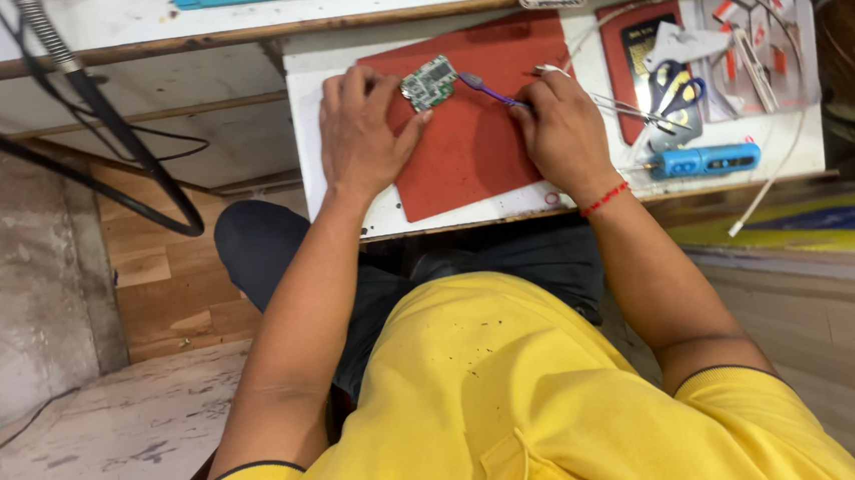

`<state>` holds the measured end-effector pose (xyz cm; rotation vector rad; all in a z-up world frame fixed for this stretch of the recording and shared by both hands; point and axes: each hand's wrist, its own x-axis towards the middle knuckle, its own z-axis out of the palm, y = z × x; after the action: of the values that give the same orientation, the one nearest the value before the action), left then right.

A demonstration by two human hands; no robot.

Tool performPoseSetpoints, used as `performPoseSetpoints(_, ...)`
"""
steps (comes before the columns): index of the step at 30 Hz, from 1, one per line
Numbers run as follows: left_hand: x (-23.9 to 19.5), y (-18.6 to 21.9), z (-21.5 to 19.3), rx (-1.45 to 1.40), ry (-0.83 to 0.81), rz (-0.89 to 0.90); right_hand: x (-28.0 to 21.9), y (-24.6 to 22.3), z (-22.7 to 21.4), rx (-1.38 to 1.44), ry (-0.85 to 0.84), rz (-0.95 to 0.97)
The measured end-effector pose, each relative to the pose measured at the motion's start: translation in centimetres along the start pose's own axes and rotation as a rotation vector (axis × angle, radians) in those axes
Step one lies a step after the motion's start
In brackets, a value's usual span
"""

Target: The person cleans a small circuit board by scrubbing it with a toothbrush and then blowing it with a vacuum hose. The person works on a red mat on a cluttered workbench, handling the board and tools directly.

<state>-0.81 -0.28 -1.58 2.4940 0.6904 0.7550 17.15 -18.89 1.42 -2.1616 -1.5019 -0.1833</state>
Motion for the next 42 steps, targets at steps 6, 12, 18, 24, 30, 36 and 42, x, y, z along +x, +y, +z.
performPoseSetpoints(6, 0.2, -0.4, 0.2, -0.026, 0.002, -0.004, -0.1, -1.7, 0.9, 0.242, -0.15, 0.121)
performPoseSetpoints(12, 0.2, -0.3, 0.1, -0.013, -0.018, -0.018, 2.0, -3.3, 0.8, 0.426, -0.244, 0.4)
performPoseSetpoints(18, 0.2, -0.3, 0.1, -0.034, -0.025, -0.029, 1.6, -0.4, 3.7, 0.314, -0.139, 0.354)
performPoseSetpoints(24, 0.1, -0.1, -0.2, -0.018, -0.012, -0.026, 0.9, -3.5, 3.1, 0.161, -0.173, 0.027)
performPoseSetpoints(30, 0.3, 0.0, -0.2, -0.043, -0.017, -0.071, 2.2, -2.5, 2.6, 0.085, -0.27, 0.065)
performPoseSetpoints(36, 0.3, 0.1, -0.4, -0.046, -0.024, -0.075, 3.8, -3.2, 1.5, 0.117, -0.315, 0.08)
performPoseSetpoints(42, 0.5, -0.2, -0.4, -0.069, -0.026, -0.069, 3.0, -2.5, 1.8, 0.12, -0.285, 0.043)
